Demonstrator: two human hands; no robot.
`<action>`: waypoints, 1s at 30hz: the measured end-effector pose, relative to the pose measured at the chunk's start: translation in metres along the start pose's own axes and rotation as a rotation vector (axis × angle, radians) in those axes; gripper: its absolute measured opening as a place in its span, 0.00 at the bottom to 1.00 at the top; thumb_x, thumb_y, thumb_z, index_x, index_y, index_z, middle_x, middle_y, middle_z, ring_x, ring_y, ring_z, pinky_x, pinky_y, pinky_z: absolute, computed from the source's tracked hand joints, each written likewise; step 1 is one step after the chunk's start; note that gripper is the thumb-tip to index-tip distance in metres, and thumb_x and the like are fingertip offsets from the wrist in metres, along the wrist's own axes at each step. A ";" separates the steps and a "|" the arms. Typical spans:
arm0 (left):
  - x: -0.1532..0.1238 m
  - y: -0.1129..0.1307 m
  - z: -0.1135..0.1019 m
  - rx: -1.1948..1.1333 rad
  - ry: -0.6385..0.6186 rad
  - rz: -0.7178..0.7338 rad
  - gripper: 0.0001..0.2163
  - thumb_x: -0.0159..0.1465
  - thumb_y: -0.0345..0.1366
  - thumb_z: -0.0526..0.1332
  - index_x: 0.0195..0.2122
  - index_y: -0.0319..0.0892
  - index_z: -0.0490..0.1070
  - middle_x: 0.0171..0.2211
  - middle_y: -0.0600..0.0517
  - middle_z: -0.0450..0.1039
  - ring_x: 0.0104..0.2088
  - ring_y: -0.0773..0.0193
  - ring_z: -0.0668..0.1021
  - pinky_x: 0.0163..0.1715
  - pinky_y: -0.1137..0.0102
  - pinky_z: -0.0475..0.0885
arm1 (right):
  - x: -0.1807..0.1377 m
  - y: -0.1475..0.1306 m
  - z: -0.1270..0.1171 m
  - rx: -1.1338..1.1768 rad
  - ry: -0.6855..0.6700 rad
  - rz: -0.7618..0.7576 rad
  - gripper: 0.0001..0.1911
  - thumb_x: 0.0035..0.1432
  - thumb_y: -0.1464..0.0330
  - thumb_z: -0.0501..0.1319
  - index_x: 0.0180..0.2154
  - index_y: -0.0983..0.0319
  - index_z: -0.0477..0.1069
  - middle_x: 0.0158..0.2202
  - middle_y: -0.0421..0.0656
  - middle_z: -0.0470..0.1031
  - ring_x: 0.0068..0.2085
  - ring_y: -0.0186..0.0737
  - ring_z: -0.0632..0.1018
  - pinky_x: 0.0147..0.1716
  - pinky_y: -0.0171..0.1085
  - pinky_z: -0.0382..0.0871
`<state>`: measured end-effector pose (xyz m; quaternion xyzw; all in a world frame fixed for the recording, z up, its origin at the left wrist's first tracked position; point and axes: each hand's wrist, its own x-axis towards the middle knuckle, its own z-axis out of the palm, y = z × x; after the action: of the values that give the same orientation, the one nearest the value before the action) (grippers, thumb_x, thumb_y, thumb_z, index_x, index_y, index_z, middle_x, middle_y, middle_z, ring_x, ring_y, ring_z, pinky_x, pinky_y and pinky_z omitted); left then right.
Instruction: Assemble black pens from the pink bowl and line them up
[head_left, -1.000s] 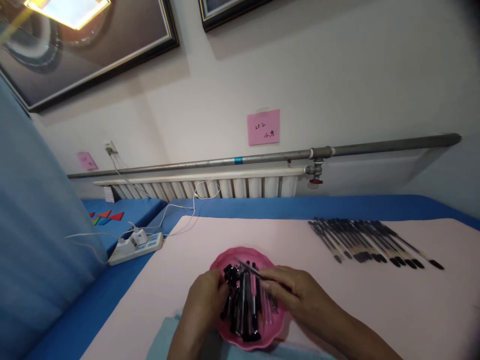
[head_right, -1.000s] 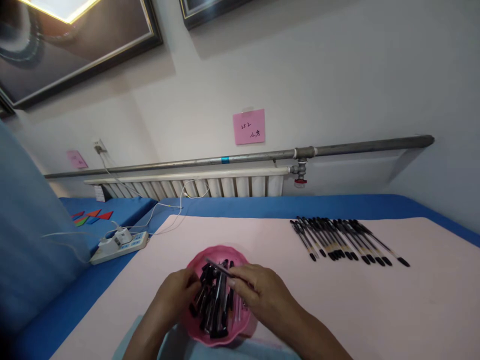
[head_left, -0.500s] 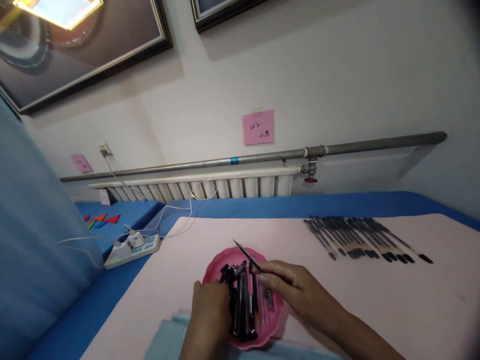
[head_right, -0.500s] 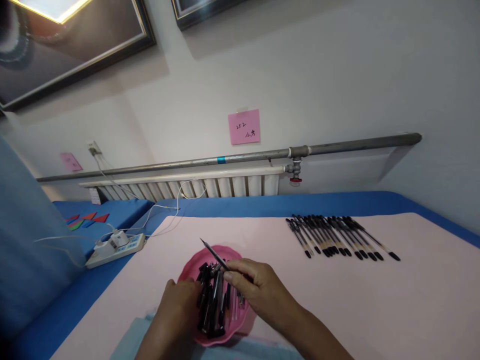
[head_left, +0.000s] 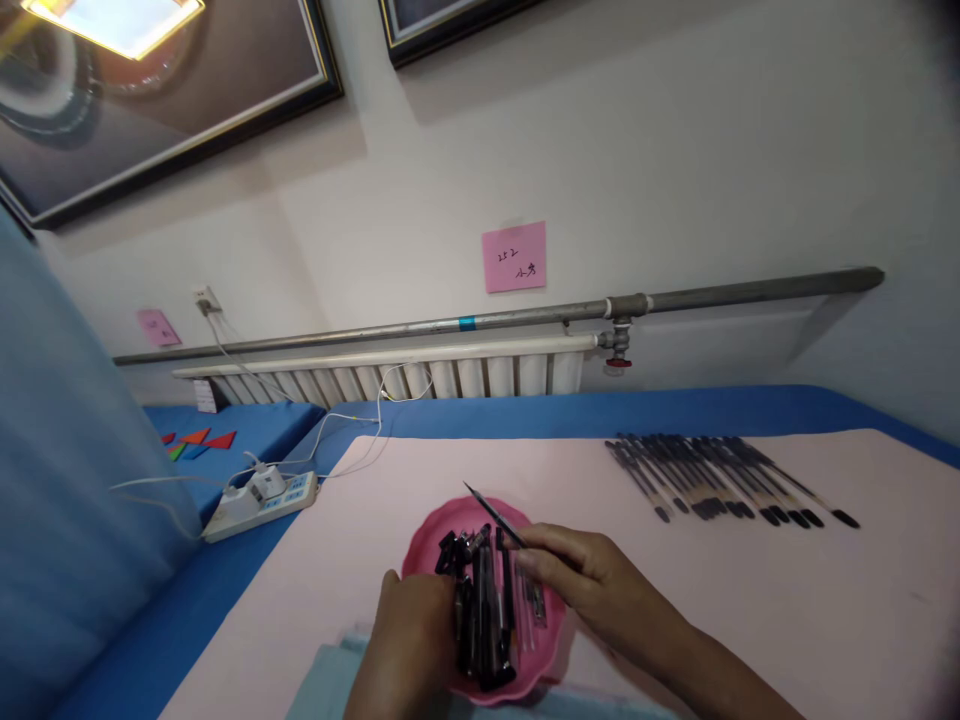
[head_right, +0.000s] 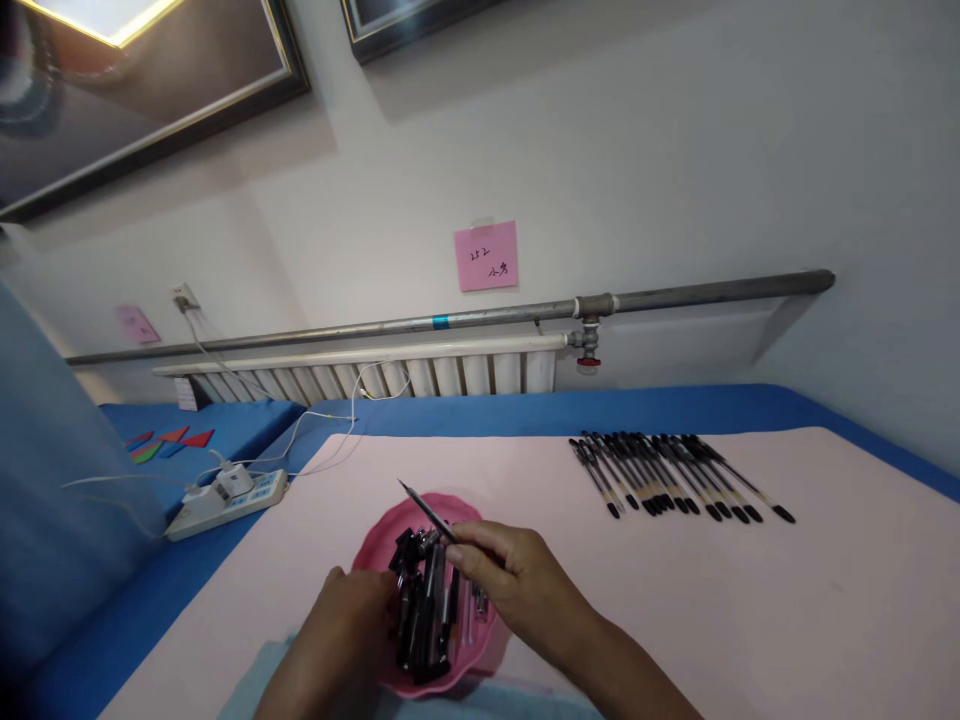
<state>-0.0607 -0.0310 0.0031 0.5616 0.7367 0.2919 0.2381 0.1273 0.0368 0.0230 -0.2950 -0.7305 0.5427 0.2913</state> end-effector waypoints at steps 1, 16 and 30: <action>0.001 0.000 -0.004 -0.032 0.020 -0.009 0.09 0.38 0.24 0.64 0.10 0.44 0.68 0.10 0.56 0.60 0.18 0.61 0.68 0.36 0.61 0.59 | 0.000 0.000 0.000 0.006 -0.002 -0.001 0.14 0.59 0.63 0.55 0.43 0.58 0.74 0.36 0.40 0.77 0.38 0.40 0.75 0.39 0.36 0.68; 0.019 0.005 -0.019 -1.494 0.168 -0.248 0.09 0.49 0.26 0.67 0.32 0.37 0.73 0.28 0.50 0.74 0.25 0.69 0.75 0.28 0.74 0.72 | 0.000 0.009 0.017 -0.170 -0.138 0.012 0.14 0.58 0.60 0.54 0.30 0.59 0.74 0.25 0.37 0.72 0.26 0.34 0.71 0.27 0.30 0.64; 0.015 0.014 -0.015 -1.419 0.100 -0.182 0.11 0.47 0.30 0.70 0.31 0.36 0.73 0.27 0.50 0.75 0.25 0.69 0.75 0.26 0.76 0.71 | 0.002 0.017 0.020 -0.164 -0.113 0.015 0.13 0.59 0.62 0.52 0.29 0.61 0.71 0.22 0.36 0.64 0.25 0.33 0.64 0.25 0.32 0.57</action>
<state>-0.0653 -0.0159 0.0229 0.1935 0.4235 0.7049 0.5351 0.1133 0.0298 0.0016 -0.2920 -0.7855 0.4991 0.2205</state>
